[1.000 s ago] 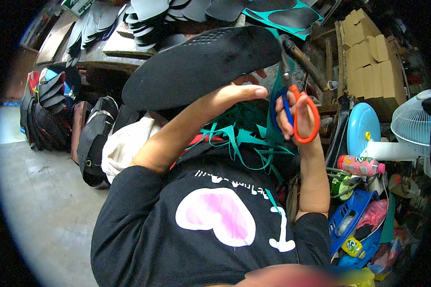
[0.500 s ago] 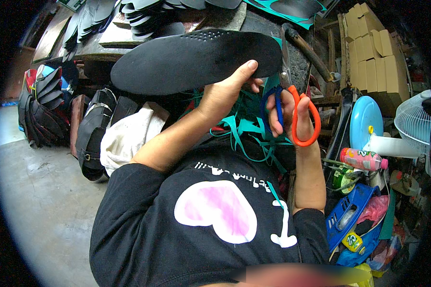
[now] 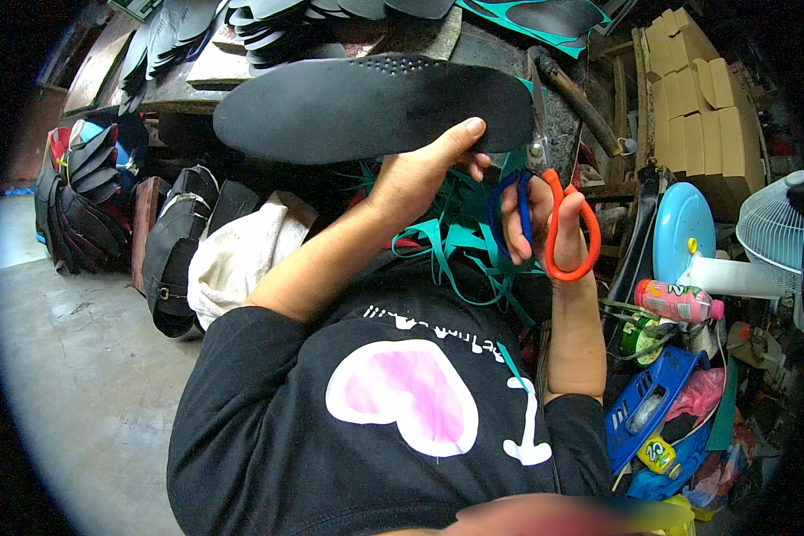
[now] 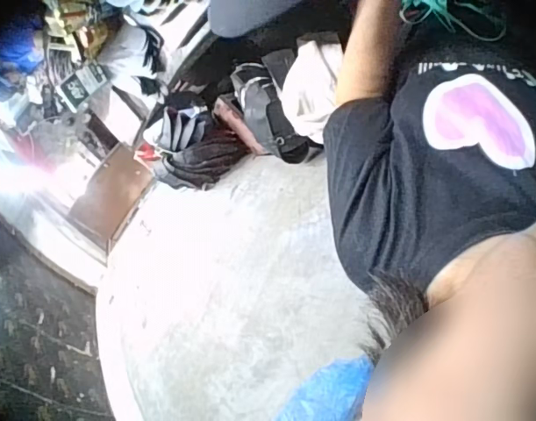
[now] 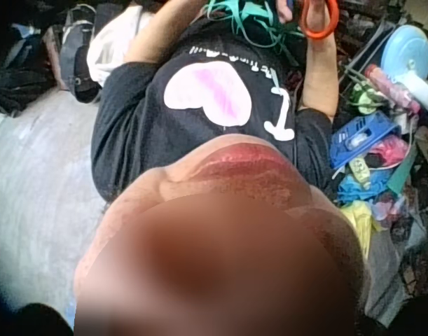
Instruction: The person uses red-handled scissors to trim the edges of black shoe insoles that are attached to a green backing sheet. They repeatedly rotate the insole and cut along the perimeter to shape it, then place the finished piece on a nearby pile.
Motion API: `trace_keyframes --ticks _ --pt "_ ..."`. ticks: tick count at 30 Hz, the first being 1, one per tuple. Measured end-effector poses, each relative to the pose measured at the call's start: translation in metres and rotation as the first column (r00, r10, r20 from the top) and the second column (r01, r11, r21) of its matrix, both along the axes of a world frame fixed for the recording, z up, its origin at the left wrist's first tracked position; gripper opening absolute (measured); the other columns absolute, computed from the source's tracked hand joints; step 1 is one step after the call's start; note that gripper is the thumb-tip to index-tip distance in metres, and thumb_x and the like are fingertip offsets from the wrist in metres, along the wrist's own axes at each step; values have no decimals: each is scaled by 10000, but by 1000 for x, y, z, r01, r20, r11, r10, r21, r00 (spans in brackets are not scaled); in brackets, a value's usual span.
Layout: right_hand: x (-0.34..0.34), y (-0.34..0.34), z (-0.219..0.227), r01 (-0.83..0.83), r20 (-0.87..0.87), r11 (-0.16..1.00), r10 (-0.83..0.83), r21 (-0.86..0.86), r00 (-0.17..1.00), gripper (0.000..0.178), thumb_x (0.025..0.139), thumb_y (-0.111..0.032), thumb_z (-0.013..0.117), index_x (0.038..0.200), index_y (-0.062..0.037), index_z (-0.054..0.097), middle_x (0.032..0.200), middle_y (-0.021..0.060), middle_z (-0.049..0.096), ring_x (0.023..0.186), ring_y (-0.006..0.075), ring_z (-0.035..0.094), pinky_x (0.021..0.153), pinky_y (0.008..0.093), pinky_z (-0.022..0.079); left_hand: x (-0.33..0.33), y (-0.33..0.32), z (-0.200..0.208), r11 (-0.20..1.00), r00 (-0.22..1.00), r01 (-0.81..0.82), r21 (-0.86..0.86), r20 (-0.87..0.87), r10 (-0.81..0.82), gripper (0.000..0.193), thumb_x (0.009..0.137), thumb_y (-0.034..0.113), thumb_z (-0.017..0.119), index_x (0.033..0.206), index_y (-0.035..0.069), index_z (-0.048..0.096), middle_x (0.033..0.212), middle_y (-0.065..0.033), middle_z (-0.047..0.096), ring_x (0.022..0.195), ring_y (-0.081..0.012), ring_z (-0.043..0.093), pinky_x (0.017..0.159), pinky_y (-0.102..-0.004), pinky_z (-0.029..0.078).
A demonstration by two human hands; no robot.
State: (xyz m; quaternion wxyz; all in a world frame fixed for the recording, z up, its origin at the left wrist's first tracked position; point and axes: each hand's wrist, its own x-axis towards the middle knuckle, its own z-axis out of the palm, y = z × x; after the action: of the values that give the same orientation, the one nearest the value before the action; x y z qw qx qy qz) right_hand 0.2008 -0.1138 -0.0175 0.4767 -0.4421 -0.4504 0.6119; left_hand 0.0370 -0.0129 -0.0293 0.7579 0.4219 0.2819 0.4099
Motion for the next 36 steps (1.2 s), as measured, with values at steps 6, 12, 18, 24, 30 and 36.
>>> trace_keyframes --ticks 6,12,18,24,30,36 --pt "9 -4 3 -33 3 999 33 -25 999 888 712 -863 284 916 -17 465 466 -38 408 352 62 359 347 174 308 -13 15 8 996 989 88 -23 -114 -90 273 867 272 648 964 17 639 838 -65 646 704 -135 595 616 -265 468" --pt "15 -4 0 -44 12 999 44 -17 999 836 766 -817 293 902 -14 483 452 -54 394 341 42 340 334 164 288 -26 36 19 989 947 146 -31 -284 -149 304 843 315 671 897 16 669 750 -62 636 629 -146 578 595 -269 455" --pt "25 4 -9 -22 73 999 25 -33 997 780 798 -771 346 894 -13 497 447 -44 406 339 48 350 333 169 283 -31 57 20 986 927 155 67 -355 -121 290 808 301 711 859 18 671 726 -57 631 619 -143 585 563 -275 457" --pt "20 0 -29 438 98 884 -456 163 885 620 855 -635 490 985 -30 528 525 -15 450 421 61 422 398 182 333 -38 62 15 968 947 101 230 -319 -23 266 731 209 724 868 -3 638 799 -74 640 619 -181 604 583 -299 494" --pt "26 -10 -36 635 -128 760 -623 137 772 548 867 -584 524 899 -36 523 508 10 430 400 91 410 376 211 347 -44 47 19 970 837 213 114 -534 -121 278 705 150 724 919 -14 655 798 -72 646 607 -164 590 558 -318 499" --pt "39 -4 -34 563 -224 821 -533 96 816 539 873 -580 513 870 -42 531 494 20 430 384 104 400 357 226 326 -49 90 54 828 877 319 462 -474 -74 416 737 124 739 1088 -17 566 779 -66 635 571 -131 590 423 -227 462"
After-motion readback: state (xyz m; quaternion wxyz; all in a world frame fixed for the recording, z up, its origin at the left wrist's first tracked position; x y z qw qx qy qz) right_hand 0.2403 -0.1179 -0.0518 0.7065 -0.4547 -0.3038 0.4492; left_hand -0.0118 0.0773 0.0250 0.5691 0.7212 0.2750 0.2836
